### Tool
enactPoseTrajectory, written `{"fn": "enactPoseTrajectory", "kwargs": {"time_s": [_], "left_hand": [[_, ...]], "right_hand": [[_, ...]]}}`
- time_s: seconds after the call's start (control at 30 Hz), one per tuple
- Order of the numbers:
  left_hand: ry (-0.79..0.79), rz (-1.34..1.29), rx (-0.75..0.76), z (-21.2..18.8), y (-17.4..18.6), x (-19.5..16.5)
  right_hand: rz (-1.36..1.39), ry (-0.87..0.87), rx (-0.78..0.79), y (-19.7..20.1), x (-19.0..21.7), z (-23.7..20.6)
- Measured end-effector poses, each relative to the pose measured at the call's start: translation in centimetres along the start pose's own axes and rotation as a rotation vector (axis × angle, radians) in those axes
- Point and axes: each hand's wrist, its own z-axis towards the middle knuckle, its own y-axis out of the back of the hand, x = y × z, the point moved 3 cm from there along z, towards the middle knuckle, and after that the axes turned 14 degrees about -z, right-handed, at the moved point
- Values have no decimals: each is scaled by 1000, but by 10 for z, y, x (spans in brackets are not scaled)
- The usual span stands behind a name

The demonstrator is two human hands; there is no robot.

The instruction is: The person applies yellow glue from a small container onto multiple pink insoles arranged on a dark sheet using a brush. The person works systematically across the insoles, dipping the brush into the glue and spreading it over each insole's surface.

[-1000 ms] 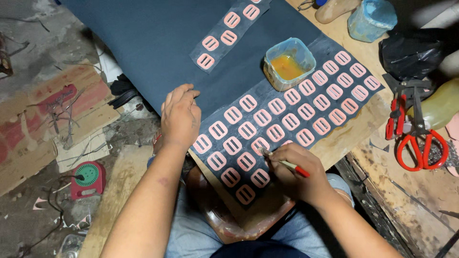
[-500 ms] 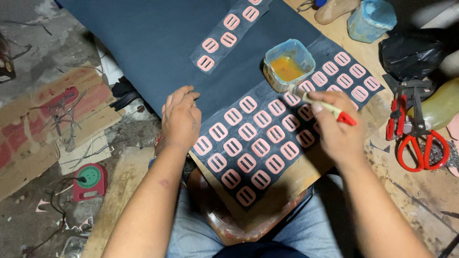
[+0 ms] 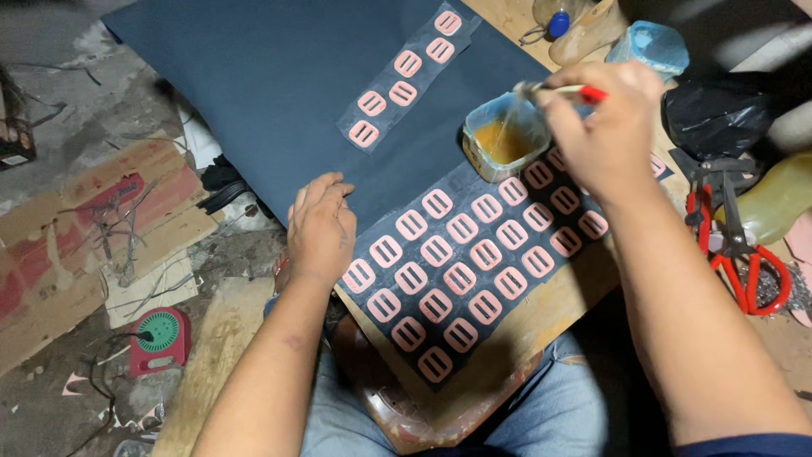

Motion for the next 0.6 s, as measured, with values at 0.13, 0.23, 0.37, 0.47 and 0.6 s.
{"fn": "enactPoseTrajectory", "kwargs": {"time_s": [0.13,0.23,0.37,0.47,0.6], "left_hand": [[-7,0,16,-1,0,-2],[-1,2,12,-2,0,-8],[-12,0,21,-2,1,-13],[9,4,29,-1,0,-13],[22,16,23,1,-3,-12]], "right_hand": [[292,-306,269,34,-9,-41],[470,-635,673,17,-1,-78],[686,-732,646,1,7,-97],[430,-669,580,1,4,-99],[347,-483,517,-6,9,-94]]}}
